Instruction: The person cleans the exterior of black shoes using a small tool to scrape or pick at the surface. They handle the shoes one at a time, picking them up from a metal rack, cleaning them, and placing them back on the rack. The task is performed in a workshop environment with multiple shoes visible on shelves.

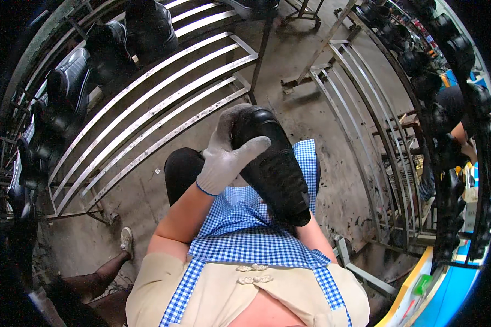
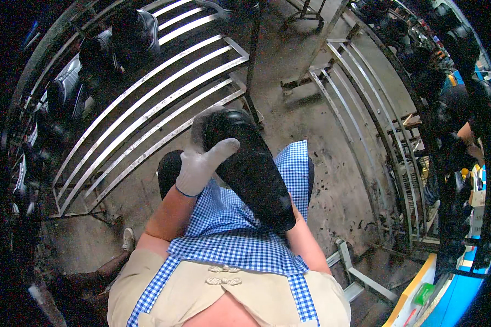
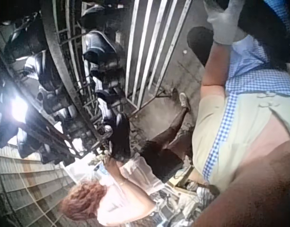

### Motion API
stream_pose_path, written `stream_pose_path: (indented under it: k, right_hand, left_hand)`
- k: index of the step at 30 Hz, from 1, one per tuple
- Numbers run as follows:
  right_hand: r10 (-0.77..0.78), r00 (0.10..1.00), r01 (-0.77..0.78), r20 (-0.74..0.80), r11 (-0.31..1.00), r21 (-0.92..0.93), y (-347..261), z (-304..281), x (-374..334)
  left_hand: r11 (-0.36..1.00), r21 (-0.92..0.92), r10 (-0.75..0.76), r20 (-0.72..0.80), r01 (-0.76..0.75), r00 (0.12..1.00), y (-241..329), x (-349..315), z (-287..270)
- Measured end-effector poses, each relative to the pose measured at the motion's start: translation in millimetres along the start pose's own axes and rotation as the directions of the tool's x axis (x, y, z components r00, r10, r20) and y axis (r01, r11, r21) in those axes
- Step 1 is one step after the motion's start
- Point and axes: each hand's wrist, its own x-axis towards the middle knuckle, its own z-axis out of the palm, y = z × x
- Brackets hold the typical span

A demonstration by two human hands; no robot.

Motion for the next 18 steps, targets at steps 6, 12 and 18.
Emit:
stream_pose_path:
  k: [6, 12, 18]
  right_hand:
    - [0.148, 0.952, -0.236, -0.267, 0.910, -0.340, -20, -73, 5]
    - [-0.656, 0.709, 0.534, 0.259, 0.260, -0.804, -157, 15, 1]
    - [-0.457, 0.816, 0.440, 0.354, 0.093, -0.893, -178, 28, -22]
  left_hand:
    - [0.973, -0.230, 0.049, 0.118, -0.021, 0.992, 13, 1, -8]
    - [0.993, 0.084, 0.044, 0.361, -0.080, 0.931, 15, 3, -8]
    - [0.998, 0.059, 0.011, 0.396, -0.037, 0.918, 13, -11, 7]
